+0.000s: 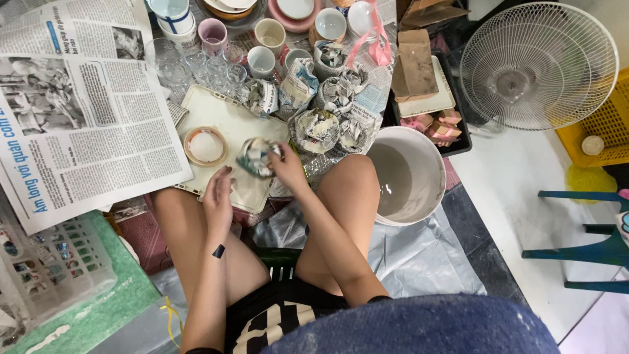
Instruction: The person wraps small ceramic cups and bowls with newspaper and secures them with tape. They cut newspaper pieces, wrap the items individually, and place the wrapped units on a table alongside other finished items.
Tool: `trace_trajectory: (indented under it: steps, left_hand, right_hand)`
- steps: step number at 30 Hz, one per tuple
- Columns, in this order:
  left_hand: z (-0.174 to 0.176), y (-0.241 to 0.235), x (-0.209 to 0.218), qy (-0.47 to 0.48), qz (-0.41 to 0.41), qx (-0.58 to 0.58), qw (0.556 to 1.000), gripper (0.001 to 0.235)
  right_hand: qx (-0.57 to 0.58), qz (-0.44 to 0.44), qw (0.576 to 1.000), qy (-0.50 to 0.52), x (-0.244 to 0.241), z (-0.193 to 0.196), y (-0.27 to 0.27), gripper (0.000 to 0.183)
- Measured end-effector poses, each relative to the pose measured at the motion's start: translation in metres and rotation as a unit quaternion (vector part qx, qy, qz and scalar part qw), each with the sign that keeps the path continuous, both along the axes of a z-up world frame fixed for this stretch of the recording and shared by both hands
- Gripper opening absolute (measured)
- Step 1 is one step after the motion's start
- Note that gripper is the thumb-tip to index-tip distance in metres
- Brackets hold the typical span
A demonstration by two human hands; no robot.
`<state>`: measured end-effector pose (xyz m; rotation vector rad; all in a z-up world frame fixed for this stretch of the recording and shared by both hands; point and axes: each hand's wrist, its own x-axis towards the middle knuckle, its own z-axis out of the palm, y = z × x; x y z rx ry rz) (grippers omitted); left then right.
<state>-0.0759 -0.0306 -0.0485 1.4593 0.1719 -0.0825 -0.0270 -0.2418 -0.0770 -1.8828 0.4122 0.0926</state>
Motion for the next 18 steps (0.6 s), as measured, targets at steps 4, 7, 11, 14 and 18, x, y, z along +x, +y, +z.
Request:
trace_trajectory:
  steps: [4,7,11,14,18]
  left_hand:
    - [0.014,-0.010,-0.013,-0.081,-0.017,0.233,0.969,0.024]
    - [0.017,-0.019,-0.018,-0.186,-0.036,0.327,0.926,0.020]
    - [0.010,-0.023,-0.020,-0.251,-0.057,0.404,0.878,0.024]
    - [0.006,-0.023,-0.019,-0.231,-0.074,0.410,0.879,0.023]
    - [0.002,-0.024,-0.021,-0.239,-0.069,0.421,0.872,0.022]
  right_hand:
    - [0.293,-0.115,0.949,0.031,0.014,-0.035,0.001,0.057]
    - [0.258,-0.136,0.956,-0.009,0.015,-0.047,0.014,0.060]
    - [0.264,-0.117,0.957,0.000,0.013,-0.028,0.020,0.056]
    - [0.209,-0.055,0.976,-0.019,0.008,0.022,0.000,0.053]
    - [0.263,-0.111,0.958,-0.015,0.038,0.091,-0.091,0.060]
